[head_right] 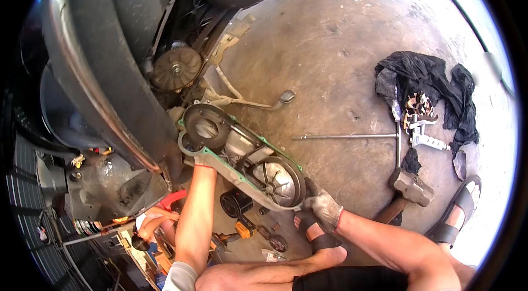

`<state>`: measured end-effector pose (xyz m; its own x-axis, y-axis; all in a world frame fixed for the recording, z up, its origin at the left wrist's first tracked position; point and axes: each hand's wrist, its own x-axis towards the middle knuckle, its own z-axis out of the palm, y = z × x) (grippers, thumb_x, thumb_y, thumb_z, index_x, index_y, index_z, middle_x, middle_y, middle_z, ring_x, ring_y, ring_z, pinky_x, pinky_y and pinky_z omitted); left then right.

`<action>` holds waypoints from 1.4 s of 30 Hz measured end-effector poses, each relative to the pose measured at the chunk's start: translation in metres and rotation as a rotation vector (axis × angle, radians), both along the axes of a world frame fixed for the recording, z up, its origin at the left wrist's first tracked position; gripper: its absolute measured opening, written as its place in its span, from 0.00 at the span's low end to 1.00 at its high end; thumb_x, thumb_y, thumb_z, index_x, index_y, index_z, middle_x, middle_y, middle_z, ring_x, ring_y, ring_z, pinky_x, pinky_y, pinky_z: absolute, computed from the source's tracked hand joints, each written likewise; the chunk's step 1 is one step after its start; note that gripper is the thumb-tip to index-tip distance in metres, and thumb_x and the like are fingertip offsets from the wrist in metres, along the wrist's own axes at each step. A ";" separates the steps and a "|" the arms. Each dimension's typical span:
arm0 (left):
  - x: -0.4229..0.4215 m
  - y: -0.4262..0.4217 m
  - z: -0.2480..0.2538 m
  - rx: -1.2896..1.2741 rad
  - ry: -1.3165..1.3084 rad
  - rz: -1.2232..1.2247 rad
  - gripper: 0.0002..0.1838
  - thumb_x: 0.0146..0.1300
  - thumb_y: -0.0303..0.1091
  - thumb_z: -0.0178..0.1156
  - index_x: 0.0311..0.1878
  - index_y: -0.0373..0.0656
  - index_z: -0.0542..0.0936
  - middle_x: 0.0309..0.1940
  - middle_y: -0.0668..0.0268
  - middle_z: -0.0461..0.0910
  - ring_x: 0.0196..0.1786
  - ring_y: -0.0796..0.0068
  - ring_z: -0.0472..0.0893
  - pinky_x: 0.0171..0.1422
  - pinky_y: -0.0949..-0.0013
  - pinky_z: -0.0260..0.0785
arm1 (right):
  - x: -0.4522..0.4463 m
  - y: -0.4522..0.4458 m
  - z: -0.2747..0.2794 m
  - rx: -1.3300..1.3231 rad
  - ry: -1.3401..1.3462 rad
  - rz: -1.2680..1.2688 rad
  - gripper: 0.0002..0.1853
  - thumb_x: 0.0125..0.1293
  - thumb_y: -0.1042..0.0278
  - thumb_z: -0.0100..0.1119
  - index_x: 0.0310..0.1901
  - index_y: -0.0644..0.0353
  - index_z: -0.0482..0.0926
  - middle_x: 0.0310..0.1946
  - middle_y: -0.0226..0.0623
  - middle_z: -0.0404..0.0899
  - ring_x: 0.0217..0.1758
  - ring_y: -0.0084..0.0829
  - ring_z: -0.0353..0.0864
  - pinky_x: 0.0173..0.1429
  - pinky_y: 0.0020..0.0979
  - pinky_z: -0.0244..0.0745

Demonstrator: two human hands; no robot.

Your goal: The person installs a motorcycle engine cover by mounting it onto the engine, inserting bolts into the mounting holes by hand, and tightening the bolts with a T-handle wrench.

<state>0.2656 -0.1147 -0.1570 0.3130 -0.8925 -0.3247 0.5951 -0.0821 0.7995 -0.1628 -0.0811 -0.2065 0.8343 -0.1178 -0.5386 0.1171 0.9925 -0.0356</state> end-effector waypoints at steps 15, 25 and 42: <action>-0.086 -0.048 0.049 0.266 -0.290 0.132 0.26 0.78 0.45 0.42 0.71 0.41 0.66 0.72 0.56 0.67 0.72 0.58 0.70 0.79 0.53 0.61 | -0.078 -0.103 0.015 -0.701 0.284 -0.084 0.32 0.57 0.82 0.49 0.67 0.73 0.70 0.57 0.53 0.78 0.63 0.42 0.78 0.68 0.36 0.71; -0.119 -0.068 0.058 0.502 -1.005 0.041 0.26 0.77 0.48 0.42 0.70 0.43 0.68 0.70 0.56 0.69 0.71 0.58 0.70 0.78 0.53 0.60 | -0.067 -0.124 -0.003 -0.403 0.084 -0.289 0.39 0.60 0.71 0.49 0.74 0.74 0.57 0.71 0.52 0.67 0.76 0.41 0.66 0.78 0.35 0.59; -0.140 -0.074 0.069 0.835 -2.465 -0.644 0.27 0.75 0.52 0.42 0.67 0.46 0.72 0.67 0.57 0.73 0.69 0.58 0.72 0.77 0.52 0.60 | -0.041 -0.146 -0.013 -0.418 0.065 -0.688 0.37 0.75 0.50 0.50 0.74 0.72 0.59 0.74 0.52 0.63 0.77 0.41 0.64 0.81 0.39 0.53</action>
